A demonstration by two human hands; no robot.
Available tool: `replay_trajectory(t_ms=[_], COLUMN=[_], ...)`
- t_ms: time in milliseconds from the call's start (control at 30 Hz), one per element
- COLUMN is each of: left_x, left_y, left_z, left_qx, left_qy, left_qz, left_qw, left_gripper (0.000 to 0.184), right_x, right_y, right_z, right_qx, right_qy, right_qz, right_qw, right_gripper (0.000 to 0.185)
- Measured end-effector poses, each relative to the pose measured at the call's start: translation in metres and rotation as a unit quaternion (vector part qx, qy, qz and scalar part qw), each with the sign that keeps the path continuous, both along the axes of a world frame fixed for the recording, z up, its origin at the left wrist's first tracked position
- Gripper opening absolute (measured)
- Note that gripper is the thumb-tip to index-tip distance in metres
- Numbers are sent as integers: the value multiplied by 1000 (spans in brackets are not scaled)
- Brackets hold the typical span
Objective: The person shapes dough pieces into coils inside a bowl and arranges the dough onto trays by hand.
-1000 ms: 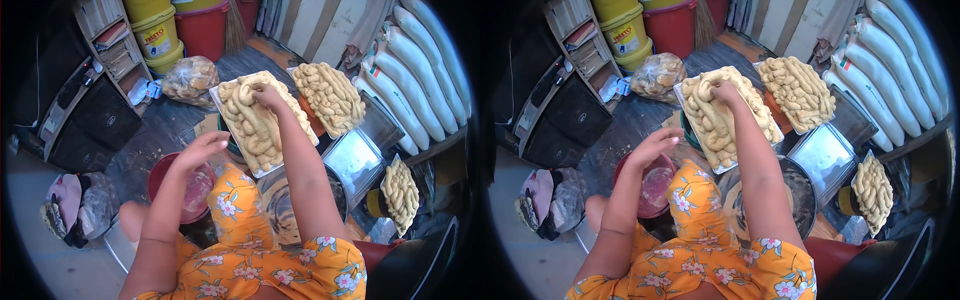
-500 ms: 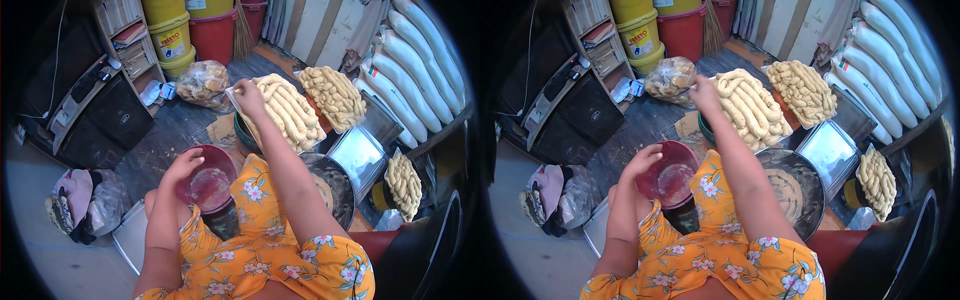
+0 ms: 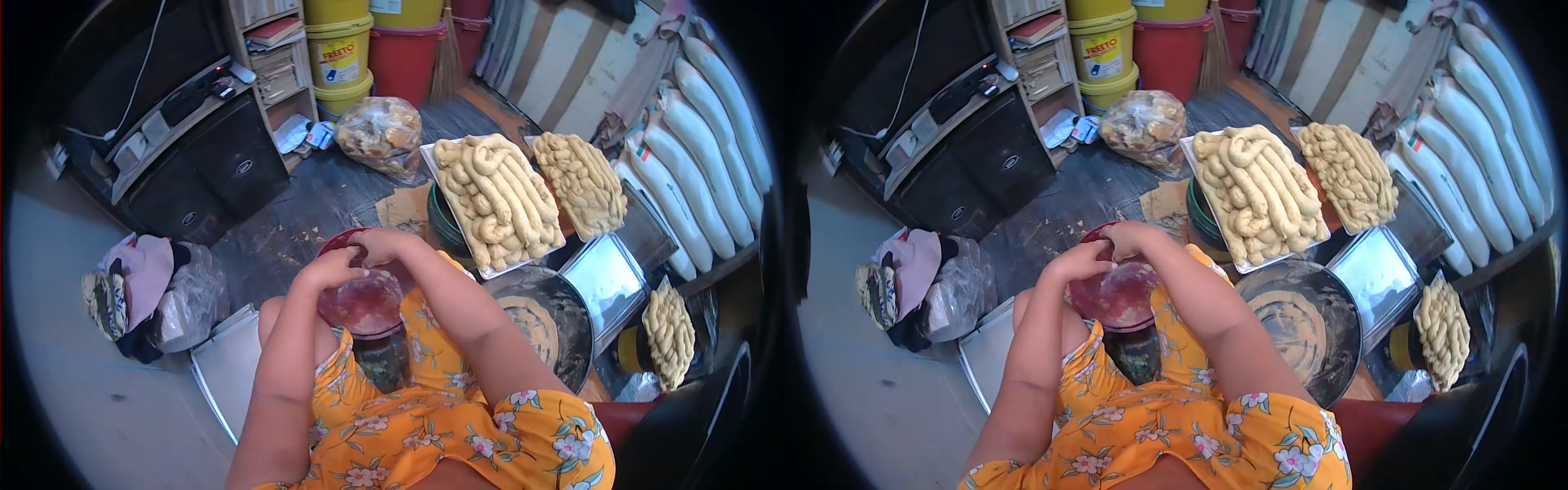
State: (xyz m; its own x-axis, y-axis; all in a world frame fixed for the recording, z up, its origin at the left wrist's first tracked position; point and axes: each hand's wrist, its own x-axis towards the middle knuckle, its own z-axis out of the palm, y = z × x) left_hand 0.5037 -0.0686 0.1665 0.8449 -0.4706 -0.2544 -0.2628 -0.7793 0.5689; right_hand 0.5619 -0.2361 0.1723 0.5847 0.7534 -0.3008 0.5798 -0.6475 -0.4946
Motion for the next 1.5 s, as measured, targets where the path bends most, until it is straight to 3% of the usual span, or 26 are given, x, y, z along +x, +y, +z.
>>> replay_trajectory(t_ms=[67,167,400,533,767,1033,1167,1267,1500], left_x=[-5,-6,-11,-7,-8,-6,-3,-3,15], left_y=[1,3,6,-2,4,14,15,12,-1], left_z=[4,11,10,16,-2,-8,-16,-2,-31], left_qx=[-28,33,-18,-8,24,-19,-29,-24,38], left_qy=[16,74,42,17,30,24,-88,-92,-72], left_qz=[8,29,39,22,24,46,71,108,70], left_qw=[999,996,998,1000,999,998,993,990,994], left_gripper=[54,53,52,53,58,52,45,37,31], right_x=[1,0,11,19,25,25,27,26,33], right_y=[1,2,3,7,8,6,12,16,20], right_z=[12,18,-6,-18,-33,-34,-37,-40,-63], right_qx=[33,74,95,130,103,92,82,67,-55], right_qy=[32,52,75,50,88,120,94,68,1], right_qz=[-3,-13,-43,-70,-59,-63,-53,-35,23], right_qw=[999,996,992,988,989,987,991,995,998], right_gripper=[64,57,29,24,24,28,31,34,38])
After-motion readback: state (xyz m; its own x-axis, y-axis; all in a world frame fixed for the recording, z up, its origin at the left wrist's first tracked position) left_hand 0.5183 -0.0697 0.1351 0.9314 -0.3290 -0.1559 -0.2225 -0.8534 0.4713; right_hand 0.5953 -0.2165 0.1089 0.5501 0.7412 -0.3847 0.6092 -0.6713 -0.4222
